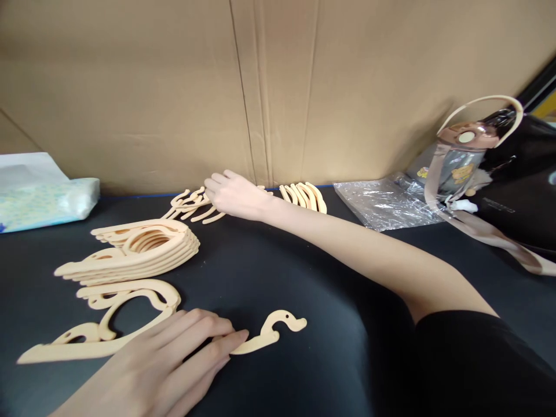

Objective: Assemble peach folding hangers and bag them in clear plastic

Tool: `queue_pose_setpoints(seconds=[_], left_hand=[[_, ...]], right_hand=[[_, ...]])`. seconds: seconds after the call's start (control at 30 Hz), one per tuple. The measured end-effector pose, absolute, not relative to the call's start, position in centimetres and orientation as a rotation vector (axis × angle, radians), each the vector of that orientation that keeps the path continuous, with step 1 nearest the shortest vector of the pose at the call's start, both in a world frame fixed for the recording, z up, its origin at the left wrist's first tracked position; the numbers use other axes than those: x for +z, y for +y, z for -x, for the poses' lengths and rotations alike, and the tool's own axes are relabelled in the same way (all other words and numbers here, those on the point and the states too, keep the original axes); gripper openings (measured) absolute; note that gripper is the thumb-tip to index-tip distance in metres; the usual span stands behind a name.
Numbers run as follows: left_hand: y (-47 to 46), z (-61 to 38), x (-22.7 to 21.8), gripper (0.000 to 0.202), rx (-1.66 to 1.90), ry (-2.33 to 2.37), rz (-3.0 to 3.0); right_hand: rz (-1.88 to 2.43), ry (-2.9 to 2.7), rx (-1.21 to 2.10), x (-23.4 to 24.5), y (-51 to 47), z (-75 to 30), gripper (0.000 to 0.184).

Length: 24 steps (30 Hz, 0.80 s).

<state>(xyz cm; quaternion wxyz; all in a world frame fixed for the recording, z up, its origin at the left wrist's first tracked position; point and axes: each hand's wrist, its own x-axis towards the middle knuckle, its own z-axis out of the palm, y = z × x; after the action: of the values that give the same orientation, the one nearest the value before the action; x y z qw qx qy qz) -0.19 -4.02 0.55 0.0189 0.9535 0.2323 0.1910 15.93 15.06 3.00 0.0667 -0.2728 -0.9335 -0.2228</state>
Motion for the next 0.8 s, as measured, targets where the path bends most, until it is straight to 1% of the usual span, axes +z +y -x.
queue_pose_setpoints(seconds=[0.07, 0.13, 0.27, 0.4, 0.47, 0.53, 0.63, 0.67, 0.8], left_hand=[[-4.1, 0.3, 0.6, 0.034, 0.584, 0.726, -2.963], [-4.1, 0.4, 0.5, 0.033, 0.589, 0.729, -2.986], [-4.0, 0.3, 0.5, 0.031, 0.571, 0.734, -3.023], [-3.8, -0.3, 0.4, 0.028, 0.720, 0.839, -3.123], [-3.7, -0.8, 0.4, 0.029, 0.784, 0.961, -3.149], [-3.4, -1.4, 0.5, 0.031, 0.782, 1.052, -3.132], [-3.2, -2.3, 0.6, 0.037, 0.704, 1.102, -3.113], [-3.1, -2.6, 0.6, 0.036, 0.659, 1.106, -3.110], [-3.0, -3.2, 0.5, 0.017, 0.543, 1.092, -3.059]], right_hand=[[0.921, -2.697, -0.636, 3.8, 14.7, -16.8, 0.036], [1.006, -2.569, -0.490, 4.5, 13.8, -18.4, 0.031], [0.931, -2.498, 0.095, 5.0, 10.5, -22.7, 0.024], [0.914, -2.493, 0.646, 3.7, 6.5, -25.9, 0.020], [0.956, -2.461, 0.827, 2.9, 4.8, -26.6, 0.020], [0.979, -2.439, 0.884, 2.1, 3.6, -26.7, 0.019], [0.954, -2.429, 0.831, 1.6, 2.5, -26.5, 0.016], [0.944, -2.428, 0.802, 1.5, 2.2, -26.4, 0.015], [0.925, -2.455, 0.654, 1.3, 1.6, -26.1, 0.012]])
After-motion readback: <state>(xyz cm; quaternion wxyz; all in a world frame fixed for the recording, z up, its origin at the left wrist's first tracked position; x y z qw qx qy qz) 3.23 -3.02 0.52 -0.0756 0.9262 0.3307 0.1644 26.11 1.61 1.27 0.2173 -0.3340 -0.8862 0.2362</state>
